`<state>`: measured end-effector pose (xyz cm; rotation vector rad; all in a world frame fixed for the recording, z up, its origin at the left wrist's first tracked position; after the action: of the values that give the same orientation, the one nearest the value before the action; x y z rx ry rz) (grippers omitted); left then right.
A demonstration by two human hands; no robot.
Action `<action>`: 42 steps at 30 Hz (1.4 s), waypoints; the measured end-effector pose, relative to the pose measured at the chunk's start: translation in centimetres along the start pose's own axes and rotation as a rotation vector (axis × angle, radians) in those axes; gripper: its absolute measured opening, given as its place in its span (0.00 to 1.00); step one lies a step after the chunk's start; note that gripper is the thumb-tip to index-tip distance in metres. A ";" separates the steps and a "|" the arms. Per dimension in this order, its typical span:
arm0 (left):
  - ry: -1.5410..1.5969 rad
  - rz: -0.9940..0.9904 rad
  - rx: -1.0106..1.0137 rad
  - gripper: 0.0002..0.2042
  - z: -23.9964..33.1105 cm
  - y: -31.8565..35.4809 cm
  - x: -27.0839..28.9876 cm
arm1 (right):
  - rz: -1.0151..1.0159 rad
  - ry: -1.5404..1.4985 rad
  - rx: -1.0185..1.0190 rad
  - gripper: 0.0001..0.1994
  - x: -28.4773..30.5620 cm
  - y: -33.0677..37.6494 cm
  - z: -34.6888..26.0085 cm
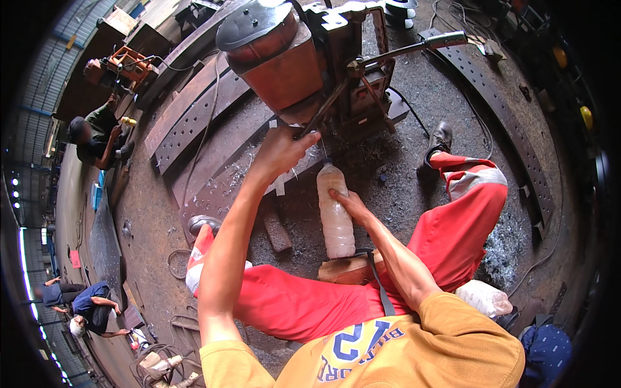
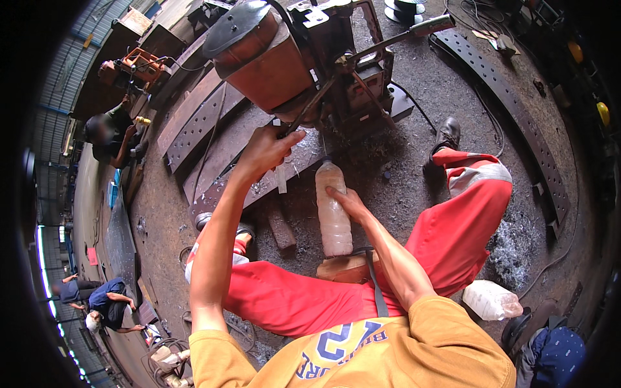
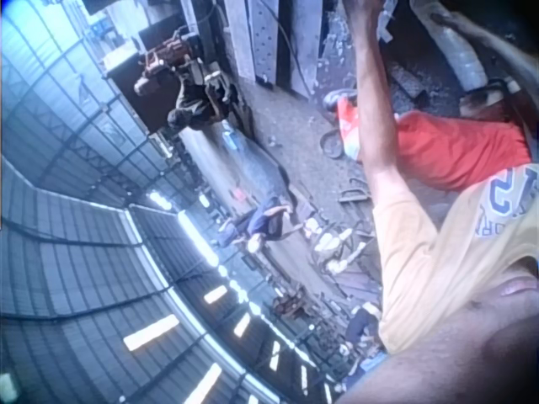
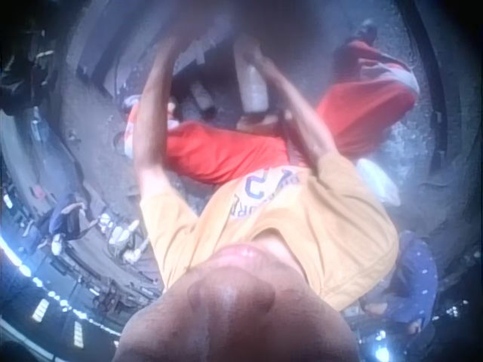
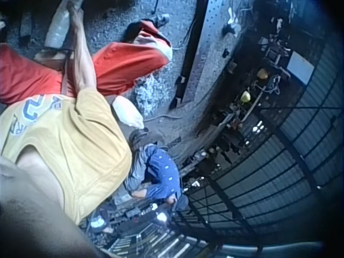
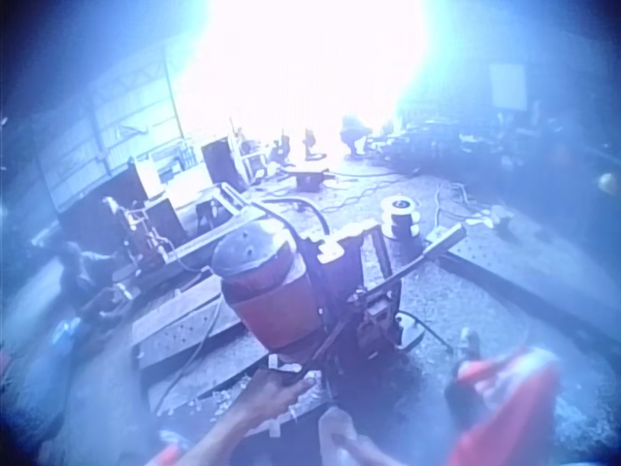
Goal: The person operates a drill press on a metal plate, repeatedly applying liquid from a plastic bottle to the drilling area. The person also uses a metal file to scrape the surface of the metal plate between drilling cycles.
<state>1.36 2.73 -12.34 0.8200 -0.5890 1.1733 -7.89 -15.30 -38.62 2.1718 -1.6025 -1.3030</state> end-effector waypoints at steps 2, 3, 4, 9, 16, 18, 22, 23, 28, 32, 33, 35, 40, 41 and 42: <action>0.000 0.004 0.001 0.26 -0.5 0.0 -0.1 | 0.006 0.013 0.002 0.25 -0.2 0.1 -0.1; 0.008 0.011 -0.009 0.26 -0.5 -0.1 -0.1 | 0.014 0.029 0.010 0.25 -0.2 0.0 -0.1; 0.016 0.017 -0.020 0.26 -0.4 -0.1 -0.1 | 0.022 0.045 0.017 0.25 -0.1 0.0 -0.2; 0.011 0.030 -0.043 0.28 0.0 0.0 0.0 | 0.011 0.069 0.012 0.27 0.3 -0.5 0.3; 0.003 0.046 -0.080 0.28 -0.2 -0.1 0.0 | -0.018 0.025 0.023 0.27 0.3 -0.5 0.5; 0.005 0.061 -0.106 0.28 -0.1 -0.1 0.0 | -0.032 0.018 0.025 0.27 0.4 -0.6 0.5; 0.023 0.080 -0.144 0.28 -0.2 0.0 0.0 | -0.036 0.032 0.012 0.26 0.5 -0.8 0.7; 0.019 0.081 -0.143 0.28 -0.2 0.0 0.0 | -0.025 0.034 0.016 0.26 0.6 -0.8 0.8; 0.014 0.067 -0.105 0.28 -0.2 0.2 0.0 | -0.006 0.119 0.067 0.28 0.6 -0.8 1.3; 0.039 0.076 -0.104 0.28 -0.2 0.6 -0.1 | -0.013 0.161 0.039 0.28 0.1 0.0 1.2; 0.042 0.074 -0.099 0.28 0.0 0.6 0.0 | -0.006 0.175 0.044 0.27 0.1 0.1 1.0; 0.040 0.061 -0.073 0.28 0.3 0.5 0.0 | 0.007 0.204 0.052 0.27 0.1 0.3 0.6; 0.049 0.053 -0.105 0.28 0.4 -0.2 -0.7 | 0.028 0.214 0.094 0.27 2.2 -0.6 1.9; 0.061 0.062 -0.146 0.27 0.5 -0.5 -0.8 | 0.027 0.220 0.100 0.28 2.5 -0.9 1.8; 0.073 0.078 -0.170 0.27 -0.5 0.0 -0.7 | 0.066 0.278 0.100 0.28 2.1 -0.7 2.0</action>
<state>1.16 2.69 -13.16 0.6124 -0.6558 1.2015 -8.73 -16.04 -41.41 2.2184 -1.6401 -0.8748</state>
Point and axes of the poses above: each hand's wrist, its own y-axis away from the middle knuckle, its own x-axis out of the back of the hand, z = x × y, the point moved 1 cm from there along -y, towards the middle knuckle, and after that the axes turned 8 degrees about -y, right-handed, at the moved point
